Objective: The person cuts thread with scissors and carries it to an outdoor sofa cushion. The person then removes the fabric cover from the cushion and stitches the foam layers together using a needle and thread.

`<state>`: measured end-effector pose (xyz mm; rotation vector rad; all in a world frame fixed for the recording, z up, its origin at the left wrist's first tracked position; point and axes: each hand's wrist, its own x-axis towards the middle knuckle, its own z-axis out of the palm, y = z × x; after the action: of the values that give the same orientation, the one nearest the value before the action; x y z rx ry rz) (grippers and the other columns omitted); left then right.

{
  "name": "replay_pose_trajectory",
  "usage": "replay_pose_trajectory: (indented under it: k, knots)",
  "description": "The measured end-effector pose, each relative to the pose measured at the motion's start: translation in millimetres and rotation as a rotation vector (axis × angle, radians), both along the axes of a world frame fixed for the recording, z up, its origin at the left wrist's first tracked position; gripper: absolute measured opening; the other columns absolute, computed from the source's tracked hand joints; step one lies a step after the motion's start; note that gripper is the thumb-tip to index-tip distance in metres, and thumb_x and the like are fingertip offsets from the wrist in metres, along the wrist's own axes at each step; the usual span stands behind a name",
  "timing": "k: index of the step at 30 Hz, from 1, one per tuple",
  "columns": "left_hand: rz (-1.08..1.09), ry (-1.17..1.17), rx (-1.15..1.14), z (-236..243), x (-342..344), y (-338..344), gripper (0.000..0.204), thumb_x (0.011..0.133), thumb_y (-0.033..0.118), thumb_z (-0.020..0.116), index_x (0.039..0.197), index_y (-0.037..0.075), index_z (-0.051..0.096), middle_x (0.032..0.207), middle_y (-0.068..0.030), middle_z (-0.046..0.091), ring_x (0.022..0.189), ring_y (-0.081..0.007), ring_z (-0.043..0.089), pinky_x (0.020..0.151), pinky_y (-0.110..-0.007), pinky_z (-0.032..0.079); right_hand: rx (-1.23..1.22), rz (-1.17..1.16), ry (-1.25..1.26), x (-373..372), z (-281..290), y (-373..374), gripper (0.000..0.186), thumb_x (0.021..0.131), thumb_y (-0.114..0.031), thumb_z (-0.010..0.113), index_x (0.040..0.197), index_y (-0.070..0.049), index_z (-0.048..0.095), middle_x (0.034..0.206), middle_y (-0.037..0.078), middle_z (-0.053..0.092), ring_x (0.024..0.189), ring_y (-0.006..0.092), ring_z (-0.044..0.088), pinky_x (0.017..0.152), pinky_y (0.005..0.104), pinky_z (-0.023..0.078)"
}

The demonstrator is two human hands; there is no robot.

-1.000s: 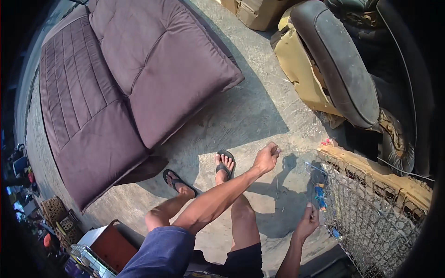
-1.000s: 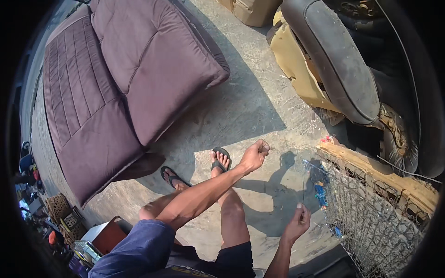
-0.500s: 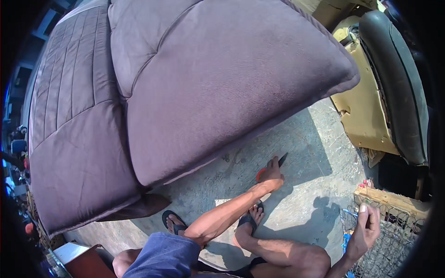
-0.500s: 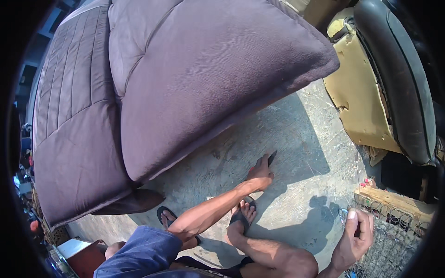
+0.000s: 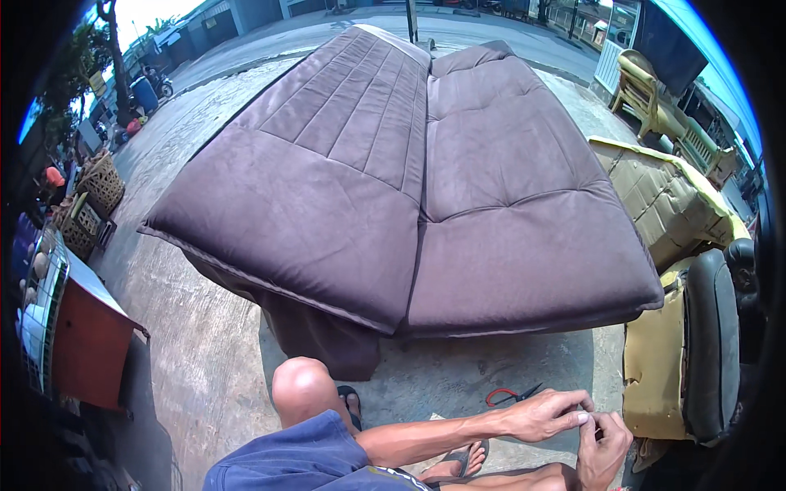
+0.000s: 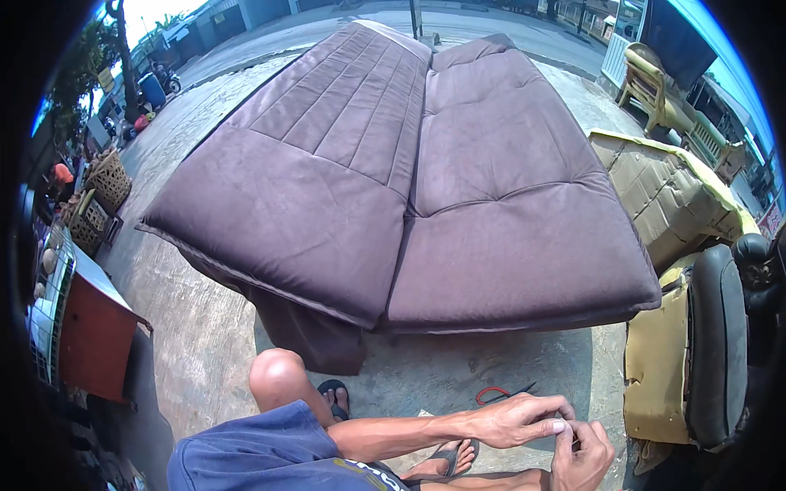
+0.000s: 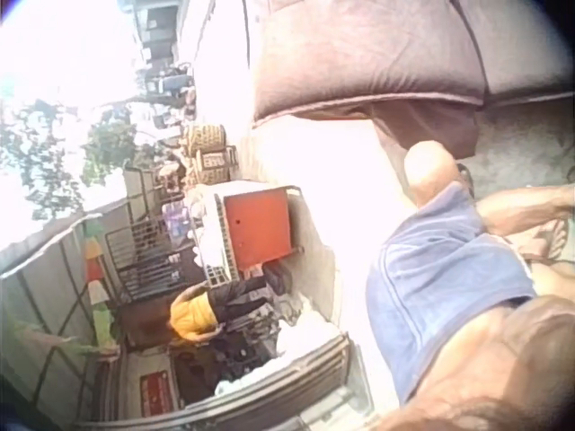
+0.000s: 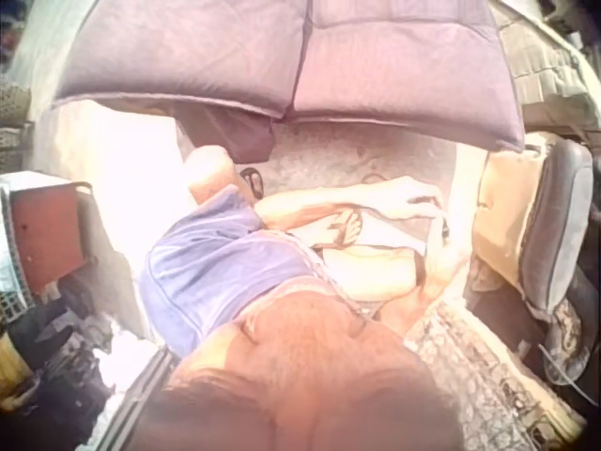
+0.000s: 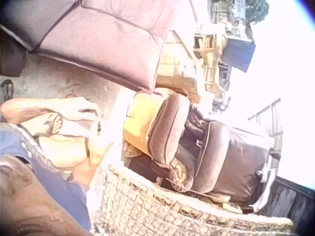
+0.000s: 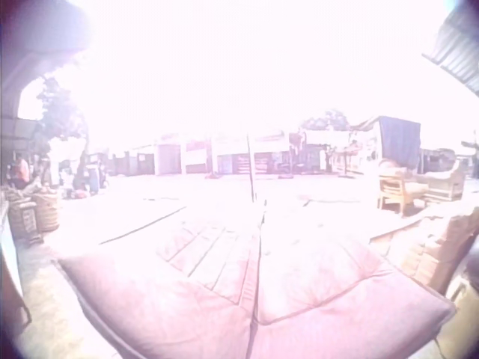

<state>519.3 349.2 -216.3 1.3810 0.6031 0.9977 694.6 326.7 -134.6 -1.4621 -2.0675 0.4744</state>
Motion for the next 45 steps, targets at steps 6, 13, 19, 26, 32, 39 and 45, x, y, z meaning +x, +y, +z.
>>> replay_pose_trajectory:
  k: [6, 13, 19, 26, 32, 39, 45]
  knots:
    - [0.155, 0.094, 0.083, 5.4, -41.3, -6.8, 0.023, 0.097, 0.022, 0.064, 0.103, 0.0, 0.066, 0.077, -0.0105, 0.065, 0.071, -0.0182, 0.06, 0.066, -0.04, 0.046, -0.133, -0.118, 0.084, 24.4, 12.5, -24.0, 0.01, 0.092, -0.003, 0.068, 0.099, 0.004, 0.071, 0.085, 0.009, 0.069, 0.076, 0.0141, 0.061, 0.07, 0.03, 0.051]
    - [0.61, 0.193, -0.136, -13.2, -93.5, 9.6, 0.025, 0.096, 0.024, 0.064, 0.103, 0.001, 0.068, 0.066, -0.0065, 0.06, 0.064, -0.0144, 0.055, 0.062, -0.036, 0.046, 0.329, -0.157, -0.167, 8.1, 67.9, -19.5, 0.013, 0.094, -0.007, 0.069, 0.094, 0.004, 0.073, 0.086, 0.01, 0.071, 0.079, 0.0192, 0.065, 0.076, 0.0313, 0.052]
    - [0.668, 0.577, -0.116, -55.1, -103.8, 12.1, 0.02, 0.088, 0.02, 0.065, 0.096, 0.003, 0.073, 0.086, -0.0209, 0.072, 0.087, -0.0395, 0.07, 0.078, -0.049, 0.054, 0.326, -0.134, -0.261, -6.4, 81.3, -6.5, 0.016, 0.094, -0.014, 0.069, 0.096, 0.0, 0.075, 0.088, 0.011, 0.073, 0.081, 0.0203, 0.068, 0.076, 0.0323, 0.053]
    - [0.518, 0.656, 0.034, -87.7, -57.8, -4.9, 0.026, 0.088, 0.019, 0.064, 0.104, -0.002, 0.068, 0.101, -0.0256, 0.068, 0.099, -0.0423, 0.066, 0.086, -0.05, 0.052, 0.044, -0.443, -0.659, 21.7, 25.4, -1.8, 0.036, 0.092, -0.031, 0.066, 0.116, -0.003, 0.071, 0.109, 0.018, 0.072, 0.101, 0.0379, 0.068, 0.088, 0.0443, 0.052]
    - [0.442, 0.5, 0.076, -62.1, -64.9, 2.3, 0.027, 0.098, 0.019, 0.057, 0.115, 0.0, 0.064, 0.109, -0.0185, 0.067, 0.103, -0.0358, 0.065, 0.09, -0.046, 0.051, 0.164, -0.205, -0.159, 3.3, 23.2, -10.9, 0.036, 0.095, -0.027, 0.062, 0.121, -0.003, 0.067, 0.112, 0.023, 0.069, 0.107, 0.0363, 0.067, 0.09, 0.0425, 0.051]
    - [0.713, 0.495, -0.019, -44.0, -89.9, -1.8, 0.022, 0.097, 0.013, 0.058, 0.113, 0.001, 0.067, 0.098, -0.0122, 0.07, 0.082, -0.0201, 0.067, 0.077, -0.033, 0.053, 0.019, -0.068, 0.238, -16.7, 21.0, -8.9, 0.029, 0.097, 0.007, 0.052, 0.123, 0.004, 0.066, 0.099, 0.014, 0.067, 0.084, 0.0167, 0.063, 0.075, 0.0283, 0.054]
    - [0.87, 0.659, 0.052, -33.5, -140.7, -62.6, 0.018, 0.094, 0.004, 0.061, 0.109, 0.001, 0.069, 0.096, -0.0108, 0.07, 0.081, -0.0173, 0.066, 0.075, -0.029, 0.052, 0.312, 0.065, 0.137, -18.9, 6.2, -1.1, 0.032, 0.085, 0.011, 0.061, 0.11, -0.005, 0.072, 0.129, 0.018, 0.06, 0.114, 0.0288, 0.06, 0.101, 0.0404, 0.047]
